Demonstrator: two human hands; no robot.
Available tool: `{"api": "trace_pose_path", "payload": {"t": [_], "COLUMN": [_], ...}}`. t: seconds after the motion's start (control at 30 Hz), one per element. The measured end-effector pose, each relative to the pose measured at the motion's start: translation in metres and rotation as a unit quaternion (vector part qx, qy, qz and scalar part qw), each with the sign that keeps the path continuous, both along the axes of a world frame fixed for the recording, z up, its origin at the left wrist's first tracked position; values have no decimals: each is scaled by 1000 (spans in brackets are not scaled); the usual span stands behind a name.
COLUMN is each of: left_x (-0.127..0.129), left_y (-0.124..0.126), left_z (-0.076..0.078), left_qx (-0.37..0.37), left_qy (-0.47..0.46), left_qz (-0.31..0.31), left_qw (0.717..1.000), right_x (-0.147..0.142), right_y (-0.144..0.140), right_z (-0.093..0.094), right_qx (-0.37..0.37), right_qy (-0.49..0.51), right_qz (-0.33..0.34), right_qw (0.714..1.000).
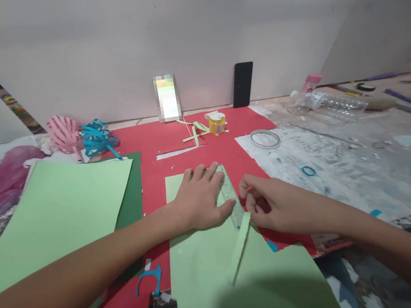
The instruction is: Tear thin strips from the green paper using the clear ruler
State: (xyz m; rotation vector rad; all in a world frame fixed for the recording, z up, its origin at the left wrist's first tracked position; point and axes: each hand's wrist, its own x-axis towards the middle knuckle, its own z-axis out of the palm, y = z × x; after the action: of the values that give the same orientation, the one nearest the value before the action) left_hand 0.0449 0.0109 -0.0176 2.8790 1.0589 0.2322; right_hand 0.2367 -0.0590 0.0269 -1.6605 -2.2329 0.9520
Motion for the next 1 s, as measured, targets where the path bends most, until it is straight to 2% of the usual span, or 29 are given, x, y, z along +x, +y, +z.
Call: {"api": "trace_pose_path", "payload": {"t": [0.13,0.27,0.4,0.5,0.6,0.83,1.0], "left_x": [0,0,0,-2,-5,-15,-16], "left_y": [6,26,50,54,39,-15,-33], "left_z": [-3,-4,1,5,7,13,12], "left_qx": [-6,-6,-1,-17,-34,-75,-75], "left_qy": [-18,-13,14,42,53,45,49], "left_qz": [-5,-9,-15,-10,-5,-10,5], "left_qw": [1000,1000,1000,999,998,996,996], "right_x": [4,8,10,12,16,20,21], "right_y": [12,32,49,53,55,57,55], "right_z": [-7,-13,-13,-13,-18,-26,-25], "right_qx": [-33,-25,-9,-23,-29,-18,-20], "right_qy": [56,88,94,121,148,162,161], "right_qz": [2,10,9,18,19,27,28], "right_qw": [998,996,996,992,988,986,986]}}
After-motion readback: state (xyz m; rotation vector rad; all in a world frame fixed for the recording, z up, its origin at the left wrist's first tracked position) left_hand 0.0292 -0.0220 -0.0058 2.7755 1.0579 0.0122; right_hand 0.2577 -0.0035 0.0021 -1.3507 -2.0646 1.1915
